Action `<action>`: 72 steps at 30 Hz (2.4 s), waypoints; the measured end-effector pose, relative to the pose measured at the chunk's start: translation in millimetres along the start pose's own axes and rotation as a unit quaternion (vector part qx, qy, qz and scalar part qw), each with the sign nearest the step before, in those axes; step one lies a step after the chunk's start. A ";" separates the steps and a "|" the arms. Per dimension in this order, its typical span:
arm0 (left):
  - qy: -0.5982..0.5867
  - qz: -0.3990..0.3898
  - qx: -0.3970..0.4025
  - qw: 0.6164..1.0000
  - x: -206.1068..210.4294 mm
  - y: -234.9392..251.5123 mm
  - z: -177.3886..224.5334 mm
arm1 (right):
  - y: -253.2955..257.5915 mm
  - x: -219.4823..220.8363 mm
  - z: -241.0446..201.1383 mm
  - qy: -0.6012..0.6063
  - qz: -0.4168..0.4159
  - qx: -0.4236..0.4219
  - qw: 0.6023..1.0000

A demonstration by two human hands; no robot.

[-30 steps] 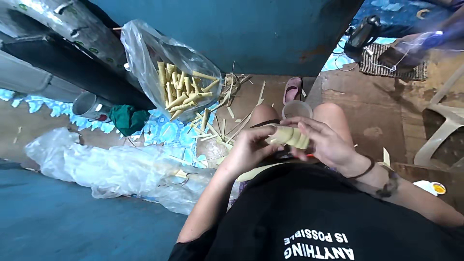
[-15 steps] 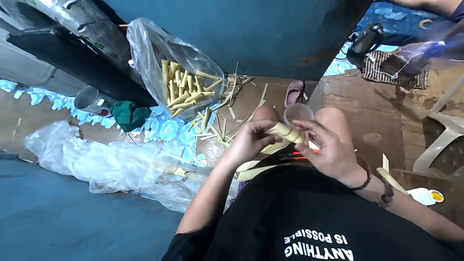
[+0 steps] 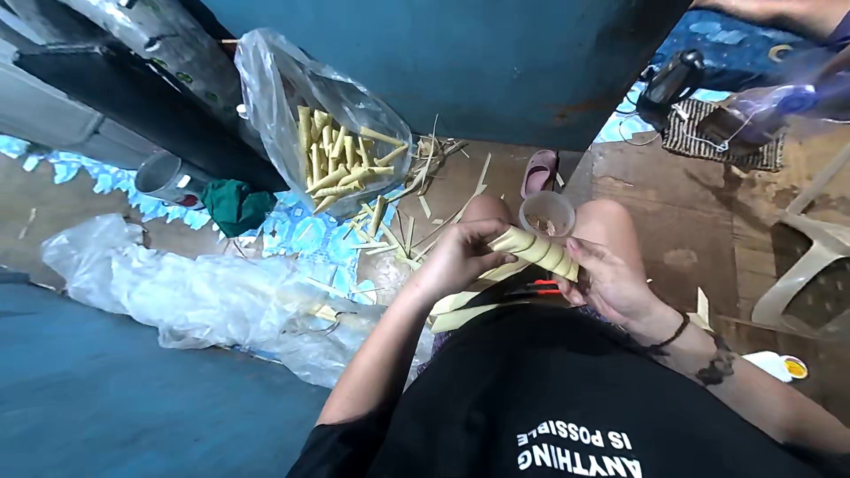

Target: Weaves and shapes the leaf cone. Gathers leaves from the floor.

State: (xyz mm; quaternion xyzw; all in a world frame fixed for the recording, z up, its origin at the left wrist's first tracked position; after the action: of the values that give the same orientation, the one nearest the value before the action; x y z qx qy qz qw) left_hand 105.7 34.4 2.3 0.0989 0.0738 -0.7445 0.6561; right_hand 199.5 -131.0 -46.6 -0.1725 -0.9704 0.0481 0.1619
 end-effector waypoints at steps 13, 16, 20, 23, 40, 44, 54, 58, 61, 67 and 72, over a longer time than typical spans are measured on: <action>-0.009 0.005 -0.010 1.000 -7.7 0.2 1.7 | -16.3 -0.2 -18.7 -0.370 0.031 -0.183 0.910; -0.001 -0.002 -0.015 1.000 -7.3 -0.3 3.3 | -10.3 -8.0 5.3 -0.019 0.013 -0.010 1.000; 0.009 0.007 -0.015 1.000 -8.9 0.6 4.4 | -15.2 -8.9 -9.4 -0.219 0.027 -0.120 0.968; 0.011 0.000 -0.013 1.000 -11.0 0.2 6.8 | -18.3 -9.6 -10.4 -0.247 0.025 -0.133 0.960; -0.015 0.000 -0.028 1.000 -23.6 0.9 9.4 | -29.8 -11.2 -12.2 -0.292 0.036 -0.157 0.943; -0.003 -0.022 -0.020 1.000 -21.4 2.6 11.1 | -26.4 -19.1 12.9 0.031 0.061 0.025 0.997; -0.003 -0.015 -0.033 0.999 -25.4 5.4 4.6 | -29.6 -21.6 16.0 0.032 0.059 0.035 0.997; -0.006 0.001 -0.037 0.999 -31.7 2.6 2.1 | -38.4 -16.1 -11.1 -0.351 0.057 -0.157 0.921; -0.004 -0.009 -0.044 0.999 -31.2 2.6 2.9 | -33.0 -23.0 15.5 -0.015 0.052 0.012 0.998; -0.001 0.013 -0.052 0.999 -36.4 2.1 -1.4 | -42.7 -16.6 -12.9 -0.397 0.066 -0.173 0.899; -0.006 -0.011 -0.052 0.999 -35.3 2.9 1.3 | -33.2 -22.1 23.0 0.063 0.052 0.048 0.995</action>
State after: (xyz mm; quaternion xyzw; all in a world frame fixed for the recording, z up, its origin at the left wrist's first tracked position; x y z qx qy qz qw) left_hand 112.8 67.6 12.2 0.0595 0.1097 -0.7474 0.6525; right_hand 200.9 -170.7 -69.9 -0.2179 -0.9445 0.0916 0.2283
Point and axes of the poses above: each hand's wrist, its own y-axis towards the middle knuckle, its own x-axis out of the palm, z = x × y, the point moved 8 cm from there along y, towards the middle knuckle, and after that the axes turned 15 degrees about -z, right-handed, at the moved point
